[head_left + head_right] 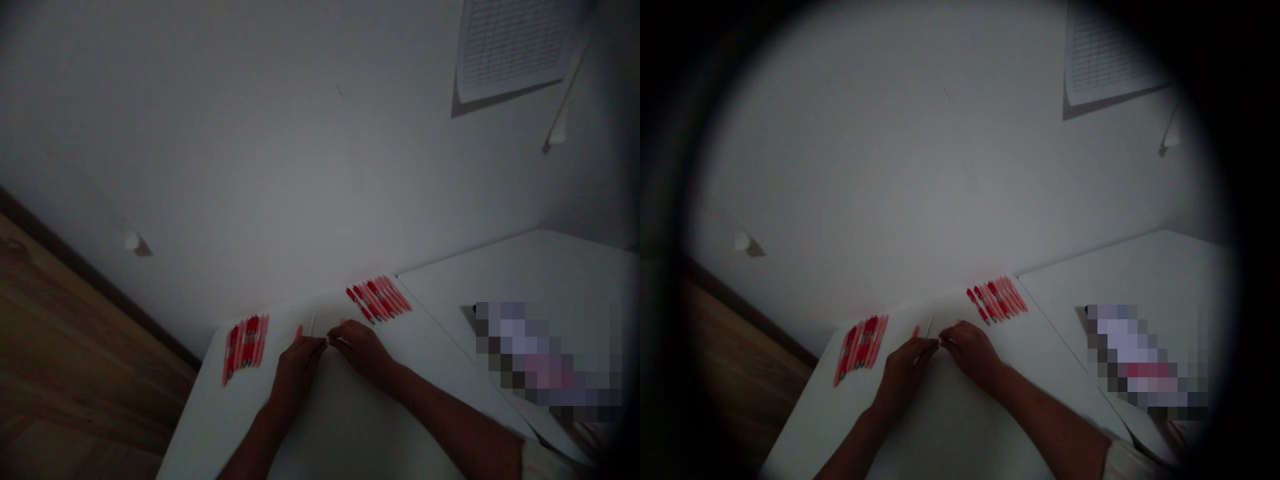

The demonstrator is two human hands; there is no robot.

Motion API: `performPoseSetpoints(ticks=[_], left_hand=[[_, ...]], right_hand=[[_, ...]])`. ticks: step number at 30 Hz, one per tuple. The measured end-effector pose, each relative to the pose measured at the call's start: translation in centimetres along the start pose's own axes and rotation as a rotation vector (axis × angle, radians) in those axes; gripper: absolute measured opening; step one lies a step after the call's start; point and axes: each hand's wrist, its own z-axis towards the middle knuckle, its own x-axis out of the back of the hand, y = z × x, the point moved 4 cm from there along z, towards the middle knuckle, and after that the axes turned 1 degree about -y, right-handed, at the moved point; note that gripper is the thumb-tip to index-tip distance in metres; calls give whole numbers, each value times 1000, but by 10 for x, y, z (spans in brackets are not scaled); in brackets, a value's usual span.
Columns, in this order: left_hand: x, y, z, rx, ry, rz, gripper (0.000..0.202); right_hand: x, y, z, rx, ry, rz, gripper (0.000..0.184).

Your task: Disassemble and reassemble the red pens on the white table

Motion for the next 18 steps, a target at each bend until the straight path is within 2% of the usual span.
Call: performPoseSetpoints(ticks=[5,7,11,18], left_hand=[[3,-1,0,24,43,10,18],[4,-4,0,64,91,27,17],[6,-10,0,127,173,49,17],[5,-6,-1,107,152,19,19]], right_hand=[[1,6,0,-58,-17,8,19],[5,11,0,-123,28,-47,24],[10,25,-3,-275,113,-208,20],[2,28,-10,-289,30,-359,33]])
